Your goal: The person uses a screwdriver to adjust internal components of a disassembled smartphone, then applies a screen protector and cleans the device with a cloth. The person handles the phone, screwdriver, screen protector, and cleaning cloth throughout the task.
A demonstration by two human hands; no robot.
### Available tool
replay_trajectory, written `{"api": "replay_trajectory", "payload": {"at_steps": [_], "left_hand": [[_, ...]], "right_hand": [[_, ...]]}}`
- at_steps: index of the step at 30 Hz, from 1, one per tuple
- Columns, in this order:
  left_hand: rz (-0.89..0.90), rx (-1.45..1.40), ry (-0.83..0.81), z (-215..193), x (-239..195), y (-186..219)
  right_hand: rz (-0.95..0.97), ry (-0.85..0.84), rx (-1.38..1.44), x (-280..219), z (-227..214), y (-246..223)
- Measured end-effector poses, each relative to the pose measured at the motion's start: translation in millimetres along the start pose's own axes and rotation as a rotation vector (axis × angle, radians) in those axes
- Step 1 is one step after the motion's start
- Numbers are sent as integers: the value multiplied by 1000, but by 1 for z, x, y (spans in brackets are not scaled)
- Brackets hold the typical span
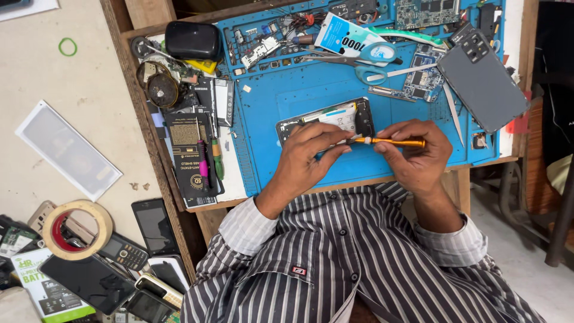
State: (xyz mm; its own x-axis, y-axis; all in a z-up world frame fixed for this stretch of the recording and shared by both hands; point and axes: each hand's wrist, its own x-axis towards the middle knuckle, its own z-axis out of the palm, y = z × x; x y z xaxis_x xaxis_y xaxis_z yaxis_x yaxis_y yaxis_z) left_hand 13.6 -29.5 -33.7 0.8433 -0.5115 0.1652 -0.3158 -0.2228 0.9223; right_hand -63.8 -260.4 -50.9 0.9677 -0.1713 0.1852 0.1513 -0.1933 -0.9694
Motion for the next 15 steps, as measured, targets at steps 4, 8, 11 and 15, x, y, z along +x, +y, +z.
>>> {"api": "replay_trajectory", "payload": {"at_steps": [4, 8, 11, 15], "left_hand": [[-29, -1, -28, 1, 0, -1], [-42, -157, -20, 4, 1, -1], [-59, -167, -17, 5, 2, 0], [-64, -136, 10, 2, 0, 4]], "right_hand": [[48, -2, 106, -1, 3, 3], [41, -6, 160, 0, 0, 3], [66, -4, 207, 0, 0, 3], [86, 10, 233, 1, -3, 3]]}}
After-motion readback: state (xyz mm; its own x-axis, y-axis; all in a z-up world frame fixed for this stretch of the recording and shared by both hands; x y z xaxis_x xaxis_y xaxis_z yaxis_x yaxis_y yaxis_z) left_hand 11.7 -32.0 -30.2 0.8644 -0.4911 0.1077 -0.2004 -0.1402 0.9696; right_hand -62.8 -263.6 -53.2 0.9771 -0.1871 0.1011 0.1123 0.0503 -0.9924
